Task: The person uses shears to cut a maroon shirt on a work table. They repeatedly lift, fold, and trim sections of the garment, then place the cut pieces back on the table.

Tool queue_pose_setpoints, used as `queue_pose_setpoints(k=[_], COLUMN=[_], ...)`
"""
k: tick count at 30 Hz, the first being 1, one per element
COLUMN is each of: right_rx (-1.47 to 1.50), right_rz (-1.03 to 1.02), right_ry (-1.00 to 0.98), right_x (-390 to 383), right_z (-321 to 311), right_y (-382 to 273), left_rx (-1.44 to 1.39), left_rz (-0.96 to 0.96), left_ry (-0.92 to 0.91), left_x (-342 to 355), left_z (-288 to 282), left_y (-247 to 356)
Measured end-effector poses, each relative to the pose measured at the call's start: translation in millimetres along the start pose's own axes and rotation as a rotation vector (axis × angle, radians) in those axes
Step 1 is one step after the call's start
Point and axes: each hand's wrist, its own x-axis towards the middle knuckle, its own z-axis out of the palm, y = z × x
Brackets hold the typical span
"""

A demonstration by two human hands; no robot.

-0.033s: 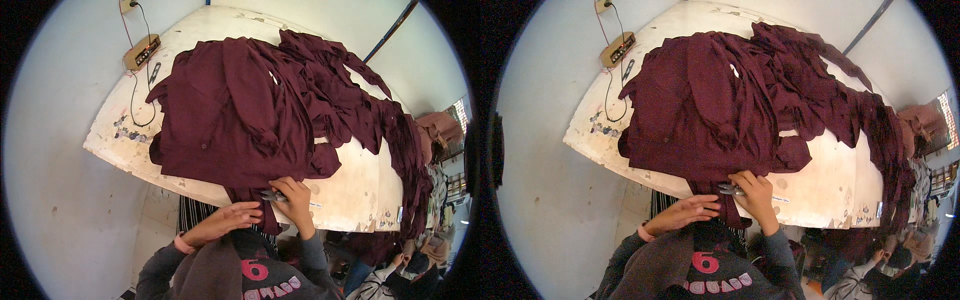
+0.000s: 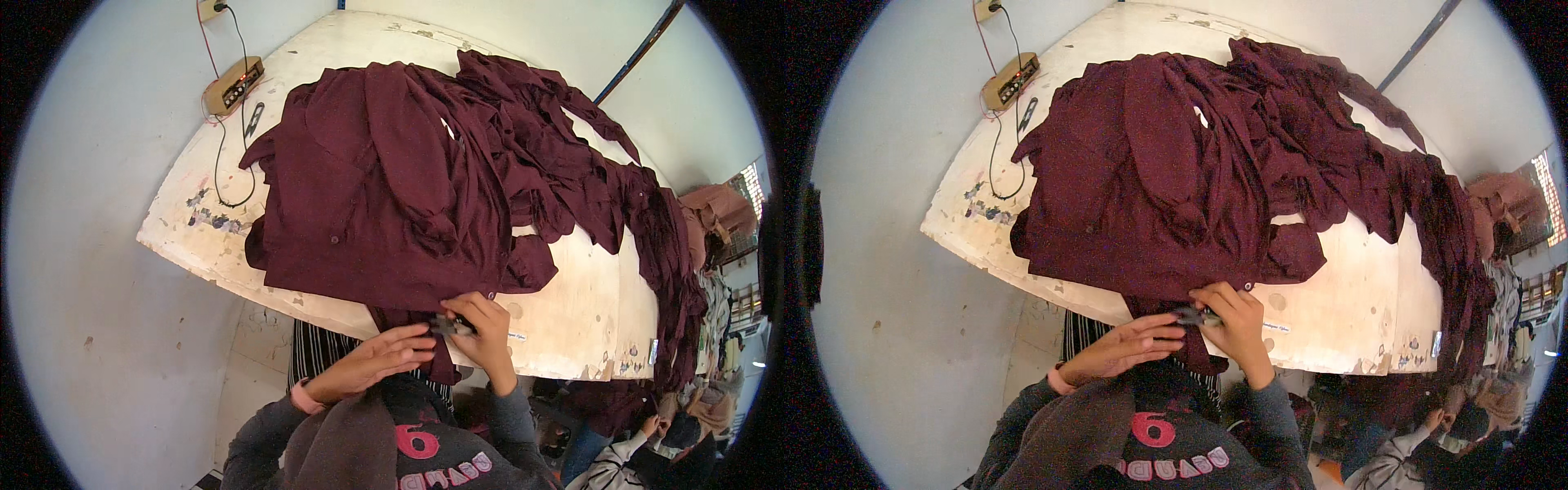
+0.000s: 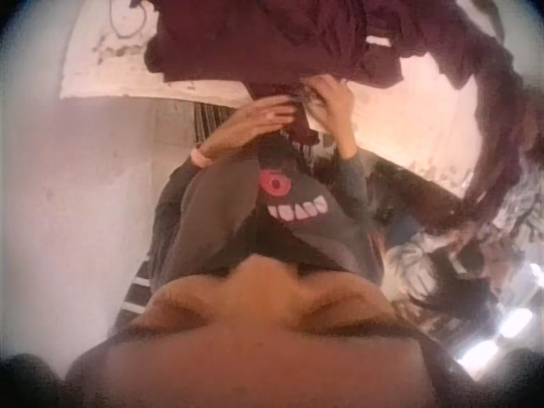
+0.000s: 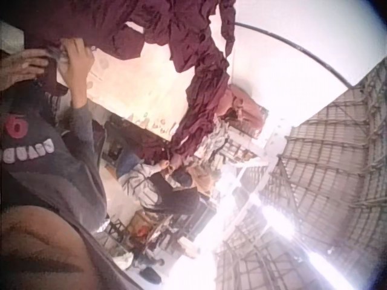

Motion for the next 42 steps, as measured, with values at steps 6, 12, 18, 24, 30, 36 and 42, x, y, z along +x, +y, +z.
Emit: queue_pose_setpoints(k=[6, 12, 18, 24, 30, 36, 42], right_rx=[0.072, 0.097, 0.071, 0.070, 0.050, 0.113, 0.094], right_rz=[-0.053, 0.102, 0.145, 0.051, 0.007, 0.093, 0.060], right_ry=[0.025, 0.026, 0.120, 0.061, 0.040, 0.062, 0.039], right_x=[4, 14, 27, 41, 39, 36, 39], right_z=[-34, -36, -17, -18, -15, -14, -13], right_y=[-30, -47, -55, -59, -51, -48, -45], left_rx=[-0.196, -0.050, -0.020, 0.043, 0.067, 0.093, 0.136], left_rz=[0.377, 0.439, 0.446, 0.418, 0.415, 0.416, 0.421], left_ry=[0.015, 0.177, 0.219, 0.249, 0.225, 0.242, 0.237], left_x=[31, 27, 16, 11, 11, 14, 15], left_z=[1, 10, 15, 11, 8, 4, 0], left_y=[2, 12, 16, 11, 6, 3, -1])
